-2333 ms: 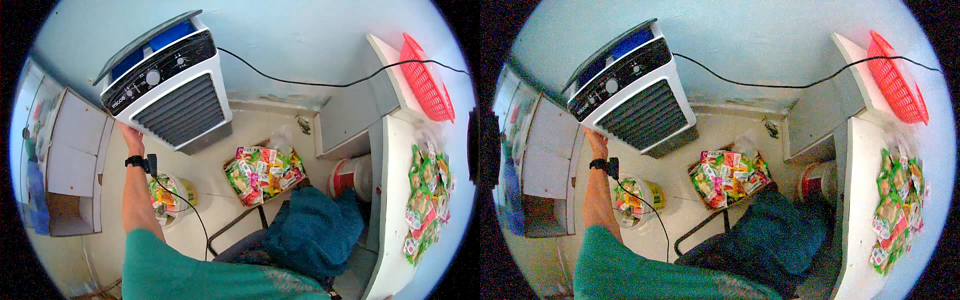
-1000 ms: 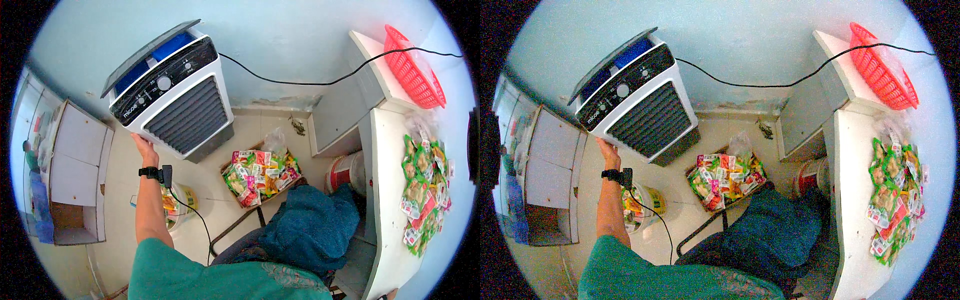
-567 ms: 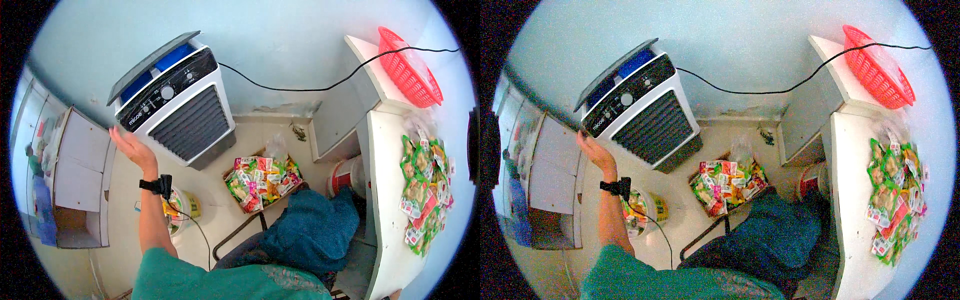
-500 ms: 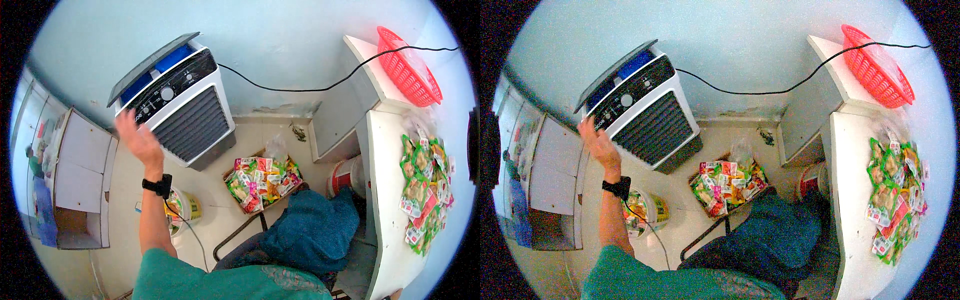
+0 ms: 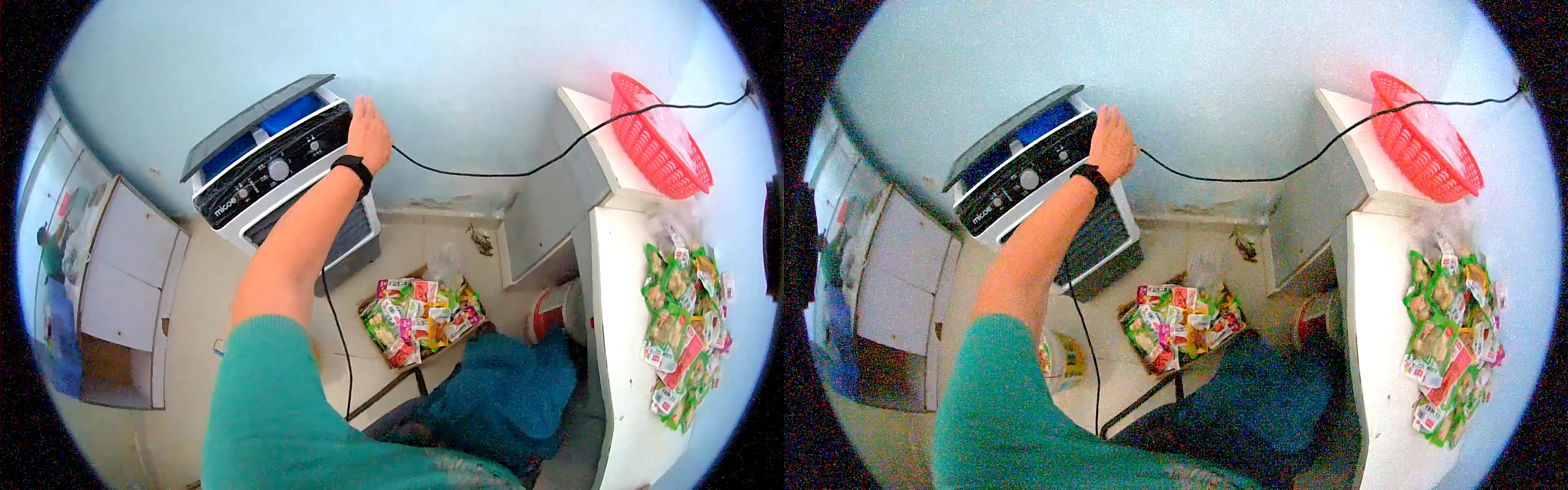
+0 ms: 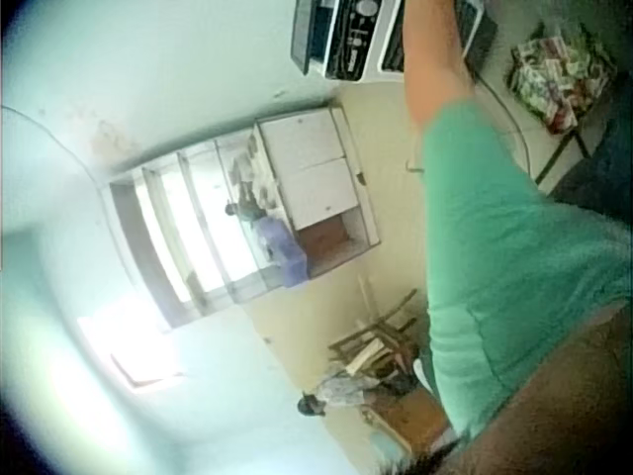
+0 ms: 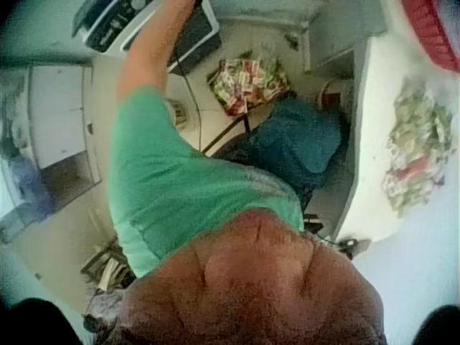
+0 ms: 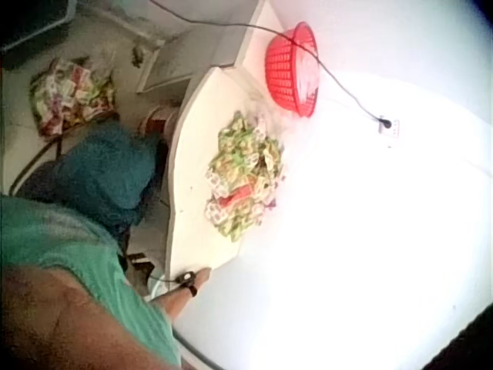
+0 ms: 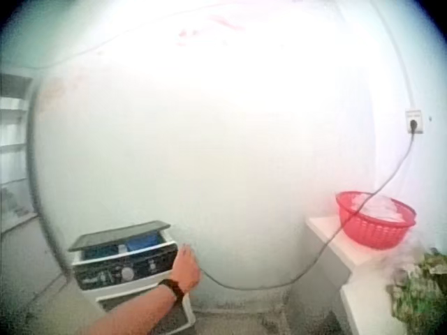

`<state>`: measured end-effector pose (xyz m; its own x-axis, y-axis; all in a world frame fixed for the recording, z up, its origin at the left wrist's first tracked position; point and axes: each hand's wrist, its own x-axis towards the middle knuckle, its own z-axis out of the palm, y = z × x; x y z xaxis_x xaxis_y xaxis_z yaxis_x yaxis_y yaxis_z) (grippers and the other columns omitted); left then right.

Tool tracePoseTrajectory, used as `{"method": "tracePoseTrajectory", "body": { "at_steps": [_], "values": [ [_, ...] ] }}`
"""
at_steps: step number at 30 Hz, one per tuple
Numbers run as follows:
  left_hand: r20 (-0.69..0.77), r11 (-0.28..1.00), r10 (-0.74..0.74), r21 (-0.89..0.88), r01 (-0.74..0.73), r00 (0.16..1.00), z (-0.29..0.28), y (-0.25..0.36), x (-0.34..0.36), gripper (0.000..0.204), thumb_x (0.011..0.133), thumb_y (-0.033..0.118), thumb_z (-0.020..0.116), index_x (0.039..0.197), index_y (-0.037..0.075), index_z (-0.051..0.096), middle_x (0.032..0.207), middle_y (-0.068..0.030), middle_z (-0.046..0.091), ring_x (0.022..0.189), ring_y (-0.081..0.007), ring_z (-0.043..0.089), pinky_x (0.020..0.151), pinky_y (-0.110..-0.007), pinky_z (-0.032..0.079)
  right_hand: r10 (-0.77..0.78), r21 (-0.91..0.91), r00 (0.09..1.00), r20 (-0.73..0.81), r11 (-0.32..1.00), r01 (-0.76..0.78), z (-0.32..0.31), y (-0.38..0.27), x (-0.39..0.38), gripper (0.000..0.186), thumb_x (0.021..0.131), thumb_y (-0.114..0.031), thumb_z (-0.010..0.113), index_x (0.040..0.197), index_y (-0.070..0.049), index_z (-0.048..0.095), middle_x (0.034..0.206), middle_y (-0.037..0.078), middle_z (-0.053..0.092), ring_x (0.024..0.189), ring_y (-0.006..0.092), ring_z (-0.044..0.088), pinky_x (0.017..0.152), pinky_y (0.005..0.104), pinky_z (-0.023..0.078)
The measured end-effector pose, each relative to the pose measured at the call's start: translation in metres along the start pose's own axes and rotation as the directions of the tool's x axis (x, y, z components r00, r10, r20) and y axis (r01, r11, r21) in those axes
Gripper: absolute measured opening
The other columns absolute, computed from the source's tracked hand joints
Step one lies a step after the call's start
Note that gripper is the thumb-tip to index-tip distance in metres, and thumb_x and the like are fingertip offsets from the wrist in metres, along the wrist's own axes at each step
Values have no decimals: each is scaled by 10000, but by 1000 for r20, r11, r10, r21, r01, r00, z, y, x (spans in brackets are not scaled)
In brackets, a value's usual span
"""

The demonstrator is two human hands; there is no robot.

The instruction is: Sort and pack small snack packets into larger plastic bags.

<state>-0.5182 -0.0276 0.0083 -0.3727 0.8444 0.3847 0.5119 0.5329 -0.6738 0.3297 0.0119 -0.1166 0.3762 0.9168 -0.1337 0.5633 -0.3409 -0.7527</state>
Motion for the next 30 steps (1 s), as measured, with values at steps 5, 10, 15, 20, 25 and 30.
{"method": "tracePoseTrajectory", "body": {
  "at_steps": [5,10,15,20,25,30],
  "values": [
    [274,997,-50,68,32,960,15,-3,6,394,922,310,455,1154,80,674,1259,-143,603,1274,-343,456,1131,-547,104,7,-27,1000,-30,1000,-8,-9,3,0,364,983,-269,411,1038,68,537,946,129,513,828,241,487,708,371,431],
    [197,976,-10,217,-33,980,18,-8,-3,364,928,277,442,1152,113,677,1230,-110,620,1267,-310,469,1151,-548,43,6,-41,999,-49,999,-8,-15,5,1,360,983,-266,411,1032,67,538,938,127,511,821,241,485,700,372,431],
    [180,980,29,189,-64,983,19,-8,-6,365,911,283,455,1099,78,692,1194,-155,630,1236,-335,491,1145,-561,72,10,-60,998,-69,998,-14,-26,10,0,356,982,-262,412,1026,67,540,930,126,510,814,240,482,693,372,431],
    [215,970,13,234,-64,977,17,-6,-9,409,923,277,426,1170,50,661,1280,-202,577,1265,-347,475,1144,-532,84,14,-70,996,-91,997,-20,-39,15,-2,352,982,-259,412,1020,66,541,921,124,509,807,240,480,686,373,431],
    [209,969,24,235,-74,978,9,-7,-14,438,943,327,416,1189,49,649,1295,-198,566,1281,-351,456,1143,-534,91,17,-87,994,-112,996,-27,-50,17,-4,348,981,-256,413,1014,66,542,913,123,507,800,240,477,679,373,431],
    [164,992,13,124,-34,986,12,-11,-19,594,911,501,462,1133,-14,656,1218,-220,599,1287,-371,420,1150,-526,103,21,-106,991,-130,994,-35,-63,24,-3,344,980,-253,413,1008,65,543,905,121,506,793,239,475,672,374,431]
  ]
}}
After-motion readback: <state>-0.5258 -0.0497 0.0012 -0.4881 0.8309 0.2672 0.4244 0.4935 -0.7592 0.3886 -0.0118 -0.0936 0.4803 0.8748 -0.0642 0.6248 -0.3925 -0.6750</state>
